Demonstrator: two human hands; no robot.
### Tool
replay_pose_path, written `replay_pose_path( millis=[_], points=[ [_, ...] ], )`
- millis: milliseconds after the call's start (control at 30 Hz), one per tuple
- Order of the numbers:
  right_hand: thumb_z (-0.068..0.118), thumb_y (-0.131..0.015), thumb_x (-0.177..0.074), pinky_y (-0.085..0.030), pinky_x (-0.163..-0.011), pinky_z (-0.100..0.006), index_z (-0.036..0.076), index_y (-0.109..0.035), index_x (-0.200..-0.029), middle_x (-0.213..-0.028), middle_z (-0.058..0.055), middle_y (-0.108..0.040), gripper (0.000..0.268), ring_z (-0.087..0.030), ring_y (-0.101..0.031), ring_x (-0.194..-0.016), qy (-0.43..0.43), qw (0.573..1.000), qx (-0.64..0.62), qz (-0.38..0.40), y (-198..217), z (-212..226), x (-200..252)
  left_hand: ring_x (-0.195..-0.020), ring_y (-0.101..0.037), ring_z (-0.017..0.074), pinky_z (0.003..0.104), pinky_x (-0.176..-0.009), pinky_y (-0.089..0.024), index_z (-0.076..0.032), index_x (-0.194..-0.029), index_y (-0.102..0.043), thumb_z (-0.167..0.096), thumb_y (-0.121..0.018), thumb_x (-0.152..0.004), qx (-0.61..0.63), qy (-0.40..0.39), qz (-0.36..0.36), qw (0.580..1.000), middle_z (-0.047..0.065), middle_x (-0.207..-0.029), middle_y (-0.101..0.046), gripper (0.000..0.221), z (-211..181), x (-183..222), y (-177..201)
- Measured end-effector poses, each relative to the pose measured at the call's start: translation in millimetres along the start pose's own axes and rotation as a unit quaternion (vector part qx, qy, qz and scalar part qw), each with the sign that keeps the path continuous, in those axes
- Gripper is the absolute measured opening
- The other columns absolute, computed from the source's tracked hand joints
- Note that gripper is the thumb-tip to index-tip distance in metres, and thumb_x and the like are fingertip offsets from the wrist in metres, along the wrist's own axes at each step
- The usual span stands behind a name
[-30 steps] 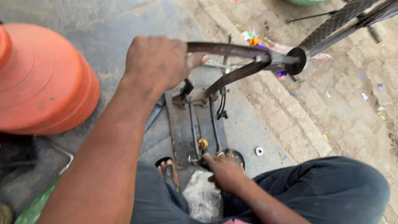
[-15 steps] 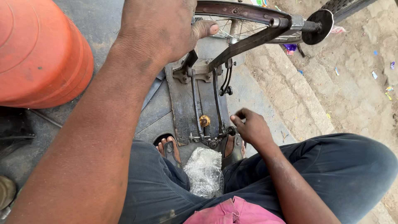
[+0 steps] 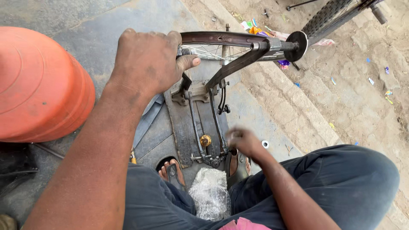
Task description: The person mounts a bicycle wheel into a truing stand, applies oil to the hub with a small dispenser, and uses a spoke wrench to adjust the tension of individual spokes.
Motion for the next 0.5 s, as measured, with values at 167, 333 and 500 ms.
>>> replay_pose_path(
  millis=[167,333,500],
  points=[
    [0.026,-0.062,-0.099,-0.058,-0.080,-0.032,0.012,-0.058,-0.133,-0.119,-0.003,-0.069,0.036,-0.015,-0.069,-0.100,0.107,0.980,-0.126,-0.108,42,63,-52,-0.077,-0.074,0.0282,0.049,-0.082,-0.049,-0.011,-0.110,-0.070,-0.072,-0.052,-0.097,0.004,-0.016,-0.019,1.000,0.011,-0.080,-0.075,0.065,-1,3,8],
    [0.027,-0.055,-0.105,-0.056,-0.073,-0.033,0.008,-0.061,-0.120,-0.102,-0.004,-0.069,0.025,-0.014,-0.067,-0.089,0.173,0.970,-0.151,-0.076,41,81,-107,-0.089,-0.073,0.0290,0.051,-0.085,-0.049,-0.011,-0.115,-0.069,-0.070,-0.051,-0.096,0.028,-0.001,0.034,0.999,0.012,-0.092,-0.076,0.064,-2,-1,13],
    [0.027,-0.054,-0.108,-0.051,-0.067,-0.034,0.005,-0.060,-0.106,-0.086,-0.004,-0.063,0.023,-0.016,-0.063,-0.076,0.193,0.970,-0.120,-0.086,38,85,-106,-0.111,-0.066,0.0311,0.051,-0.095,-0.048,-0.012,-0.121,-0.069,-0.065,-0.064,-0.087,0.204,0.049,0.011,0.978,0.013,-0.112,-0.073,0.063,18,-7,23]
  ],
)
Point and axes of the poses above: each hand's wrist, its own x-axis away from the middle knuckle, its own y-axis out of the back of the hand, z = x × y, the point moved 1 cm from there along -x, towards the middle knuckle
